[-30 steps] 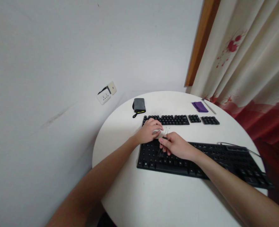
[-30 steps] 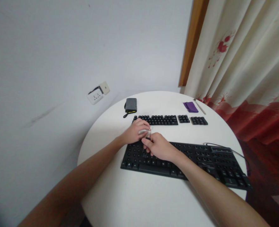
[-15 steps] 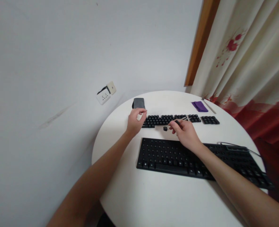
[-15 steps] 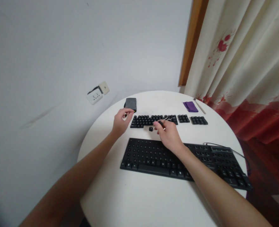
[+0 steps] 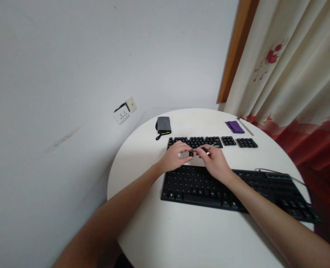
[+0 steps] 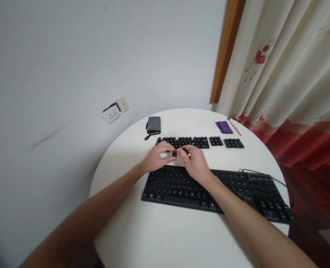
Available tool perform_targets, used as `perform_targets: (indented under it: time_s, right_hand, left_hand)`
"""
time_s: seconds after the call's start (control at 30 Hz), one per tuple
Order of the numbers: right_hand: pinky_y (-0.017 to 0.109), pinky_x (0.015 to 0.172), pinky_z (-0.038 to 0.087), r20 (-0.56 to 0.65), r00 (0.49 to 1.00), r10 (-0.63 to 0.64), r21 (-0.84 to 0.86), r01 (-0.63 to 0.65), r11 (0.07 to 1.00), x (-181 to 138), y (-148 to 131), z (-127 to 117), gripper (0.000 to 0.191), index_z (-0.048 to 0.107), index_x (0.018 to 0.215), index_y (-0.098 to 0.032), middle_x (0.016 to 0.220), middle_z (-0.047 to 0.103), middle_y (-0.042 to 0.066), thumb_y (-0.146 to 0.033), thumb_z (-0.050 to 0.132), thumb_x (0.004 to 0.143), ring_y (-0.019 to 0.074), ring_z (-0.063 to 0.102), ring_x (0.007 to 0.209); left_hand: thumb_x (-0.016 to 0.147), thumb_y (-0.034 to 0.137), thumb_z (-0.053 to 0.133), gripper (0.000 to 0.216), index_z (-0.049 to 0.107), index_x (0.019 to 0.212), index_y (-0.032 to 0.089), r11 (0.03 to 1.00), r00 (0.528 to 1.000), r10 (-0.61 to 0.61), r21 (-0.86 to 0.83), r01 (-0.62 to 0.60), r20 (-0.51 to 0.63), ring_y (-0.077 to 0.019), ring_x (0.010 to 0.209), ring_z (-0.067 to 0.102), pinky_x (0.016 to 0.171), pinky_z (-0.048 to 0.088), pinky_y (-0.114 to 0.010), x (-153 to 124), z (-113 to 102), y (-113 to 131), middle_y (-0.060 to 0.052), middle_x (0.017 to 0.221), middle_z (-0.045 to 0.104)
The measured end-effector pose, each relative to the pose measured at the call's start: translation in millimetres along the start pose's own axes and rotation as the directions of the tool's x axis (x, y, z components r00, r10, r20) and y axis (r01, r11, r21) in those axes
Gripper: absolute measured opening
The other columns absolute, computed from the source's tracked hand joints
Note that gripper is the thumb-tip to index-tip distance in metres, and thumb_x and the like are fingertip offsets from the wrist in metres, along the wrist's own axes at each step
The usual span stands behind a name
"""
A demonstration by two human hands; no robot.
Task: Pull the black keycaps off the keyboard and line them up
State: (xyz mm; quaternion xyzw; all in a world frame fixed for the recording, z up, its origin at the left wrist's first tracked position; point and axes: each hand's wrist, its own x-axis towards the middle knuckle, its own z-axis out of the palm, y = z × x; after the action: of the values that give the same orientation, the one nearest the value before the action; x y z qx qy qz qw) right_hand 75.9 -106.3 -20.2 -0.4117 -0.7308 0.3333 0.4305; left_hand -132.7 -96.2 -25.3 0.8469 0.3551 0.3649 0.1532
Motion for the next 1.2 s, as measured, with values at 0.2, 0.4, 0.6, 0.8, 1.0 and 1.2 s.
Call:
perform_targets:
  time_s: [0.2,0.4,0.6,0.8,1.0,1.2]
  right_hand:
    - [0.031,0.071,0.056,0.055,0.978,0.202,0.254,-0.209,0.944,2.9,7.5,5.5,0.048,0.070,0.094,-0.014,0.090,0.075,0.011,-0.058,0.050,0.095,0.0202,0.070,0.081]
    - [0.030,0.070,0.057,0.116,0.951,0.286,0.331,-0.309,0.892,3.9,12.6,9.5,0.045,0.070,0.097,-0.014,0.093,0.076,0.012,-0.056,0.054,0.094,0.0196,0.072,0.080]
    - [0.028,0.063,0.053,0.032,0.963,0.268,0.239,-0.267,0.934,4.4,16.3,10.5,0.040,0.070,0.090,-0.014,0.078,0.074,0.009,-0.048,0.051,0.095,0.0183,0.070,0.070]
    - [0.029,0.061,0.050,0.014,0.978,0.209,0.166,-0.208,0.964,4.0,19.9,10.7,0.038,0.068,0.081,-0.016,0.072,0.071,0.007,-0.045,0.049,0.095,0.0183,0.067,0.064]
    - [0.029,0.057,0.048,-0.055,0.964,0.260,0.212,-0.243,0.947,4.2,21.9,11.5,0.044,0.066,0.079,-0.017,0.069,0.070,0.007,-0.054,0.048,0.095,0.0188,0.065,0.063]
    - [0.030,0.059,0.049,-0.118,0.942,0.313,0.274,-0.272,0.922,7.6,22.8,11.2,0.052,0.066,0.082,-0.016,0.075,0.072,0.010,-0.064,0.049,0.091,0.0197,0.067,0.066]
  left_hand:
    - [0.087,0.032,0.072,0.024,0.068,0.108,0.021,1.000,1.000,-0.027,0.000,0.027,-0.014,-0.0202,0.098,0.062,0.092,0.051,-0.036,-2.8,2.0,-1.2,-0.006,0.100,0.070]
    - [0.092,0.035,0.067,0.020,0.069,0.108,0.022,0.990,1.000,0.017,0.136,-0.019,0.015,-0.0225,0.105,0.060,0.096,0.049,-0.039,-3.4,4.3,-5.8,-0.007,0.104,0.070]
    - [0.095,0.035,0.062,0.021,0.070,0.111,0.023,0.967,0.989,0.131,0.209,-0.144,0.075,-0.0237,0.113,0.056,0.104,0.044,-0.043,0.4,0.4,-0.1,-0.007,0.118,0.069]
    - [0.096,0.033,0.060,0.020,0.073,0.108,0.024,0.953,0.980,0.166,0.236,-0.189,0.114,-0.0240,0.115,0.051,0.106,0.042,-0.042,-0.5,-2.4,6.6,-0.007,0.122,0.066]
    - [0.093,0.033,0.065,0.015,0.073,0.103,0.025,0.977,0.997,0.078,0.197,-0.081,0.024,-0.0240,0.119,0.051,0.108,0.040,-0.042,-0.3,1.6,5.3,-0.007,0.123,0.064]
    - [0.080,0.031,0.078,0.010,0.077,0.090,0.027,0.903,0.972,-0.195,0.364,0.229,-0.128,-0.0301,0.128,0.044,0.108,0.035,-0.050,-2.0,5.2,-15.0,-0.004,0.133,0.058]
